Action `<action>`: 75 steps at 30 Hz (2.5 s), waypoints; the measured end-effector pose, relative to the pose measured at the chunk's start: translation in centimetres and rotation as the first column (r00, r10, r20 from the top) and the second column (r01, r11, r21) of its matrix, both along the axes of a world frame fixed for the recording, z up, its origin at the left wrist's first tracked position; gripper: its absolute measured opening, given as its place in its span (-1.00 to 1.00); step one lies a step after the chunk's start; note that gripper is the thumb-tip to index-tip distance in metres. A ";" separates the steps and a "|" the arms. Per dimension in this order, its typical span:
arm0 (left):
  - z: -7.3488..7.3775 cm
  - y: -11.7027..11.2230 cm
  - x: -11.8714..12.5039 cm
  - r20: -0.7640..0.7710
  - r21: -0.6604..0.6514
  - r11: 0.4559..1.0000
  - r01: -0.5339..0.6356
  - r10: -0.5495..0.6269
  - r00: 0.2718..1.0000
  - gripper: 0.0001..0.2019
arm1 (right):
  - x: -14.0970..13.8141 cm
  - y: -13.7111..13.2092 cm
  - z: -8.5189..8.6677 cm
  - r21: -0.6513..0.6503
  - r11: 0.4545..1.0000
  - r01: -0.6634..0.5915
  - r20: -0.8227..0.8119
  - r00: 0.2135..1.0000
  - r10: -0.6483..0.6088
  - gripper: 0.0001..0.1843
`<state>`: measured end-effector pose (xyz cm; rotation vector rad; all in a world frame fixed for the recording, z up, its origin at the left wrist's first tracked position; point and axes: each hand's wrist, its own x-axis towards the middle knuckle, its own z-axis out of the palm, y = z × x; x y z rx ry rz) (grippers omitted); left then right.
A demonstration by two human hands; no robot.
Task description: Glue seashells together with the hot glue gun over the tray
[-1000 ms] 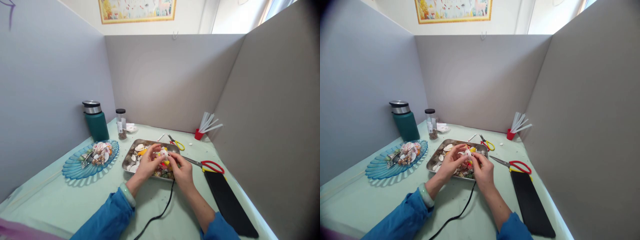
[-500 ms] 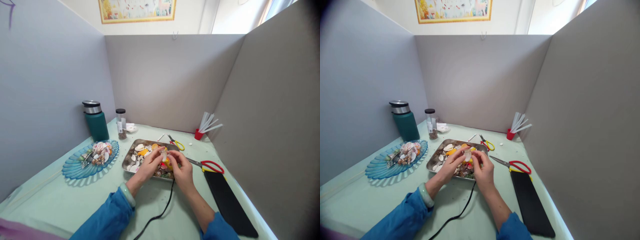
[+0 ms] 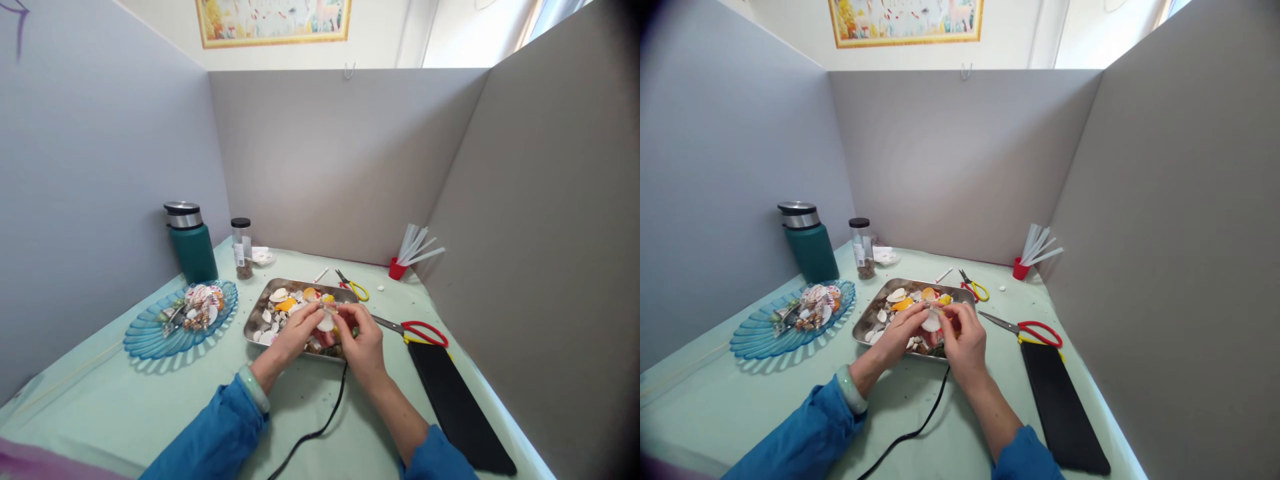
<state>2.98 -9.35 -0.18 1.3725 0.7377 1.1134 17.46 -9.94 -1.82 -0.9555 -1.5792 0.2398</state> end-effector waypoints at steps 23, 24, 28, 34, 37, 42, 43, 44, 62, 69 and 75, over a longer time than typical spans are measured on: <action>-0.1 0.1 -0.2 -0.013 0.035 0.999 0.007 -0.007 1.000 -0.65 | -0.1 -0.4 0.3 0.021 1.000 -0.019 0.047 0.999 0.018 -0.87; -0.1 0.1 -0.2 -0.013 0.029 1.000 0.012 -0.011 1.000 -0.64 | -0.1 -0.4 0.4 0.021 1.000 -0.016 0.044 0.999 0.015 -0.87; -0.1 0.0 -0.1 -0.013 0.010 1.000 0.026 -0.026 1.000 -0.65 | -0.1 -0.4 0.4 0.030 0.999 -0.014 0.029 0.999 0.013 -0.89; 0.0 -0.1 0.0 -0.050 0.026 0.999 -0.032 0.033 0.998 -0.68 | -0.1 -0.4 0.0 0.068 0.997 -0.039 0.095 0.995 0.033 -0.91; -0.2 0.0 0.0 -0.052 0.057 0.997 -0.043 0.046 0.998 -0.68 | -0.1 -0.4 -0.1 0.084 0.995 -0.050 0.125 0.991 0.039 -0.93; -0.5 0.2 0.0 -0.039 0.058 0.996 -0.074 0.076 0.996 -0.71 | -0.1 -0.4 -0.2 0.070 0.997 -0.042 0.139 0.990 0.032 -0.95; -0.5 0.1 0.0 -0.035 0.058 0.995 -0.083 0.085 0.996 -0.71 | -0.1 -0.4 -0.2 0.067 0.997 -0.033 0.144 0.989 0.023 -0.95; -0.5 0.1 0.0 -0.033 0.058 0.994 -0.091 0.093 0.995 -0.71 | -0.2 -0.5 -0.1 0.065 0.998 -0.022 0.150 0.989 0.012 -0.94; 0.3 -0.2 0.2 -0.049 0.059 0.996 -0.069 0.072 0.996 -0.71 | -0.1 -0.5 -0.2 0.071 0.997 -0.025 0.170 0.985 0.013 -0.89; -0.3 0.0 0.1 -0.109 0.101 0.991 -0.085 0.096 0.989 -0.68 | -0.2 -0.4 -0.4 0.085 0.996 -0.029 0.201 0.979 0.011 -0.88; -0.6 0.1 0.1 -0.177 0.134 0.986 -0.101 0.124 0.976 -0.70 | -0.1 -0.2 -0.7 0.118 0.992 -0.051 0.212 0.977 0.025 -0.87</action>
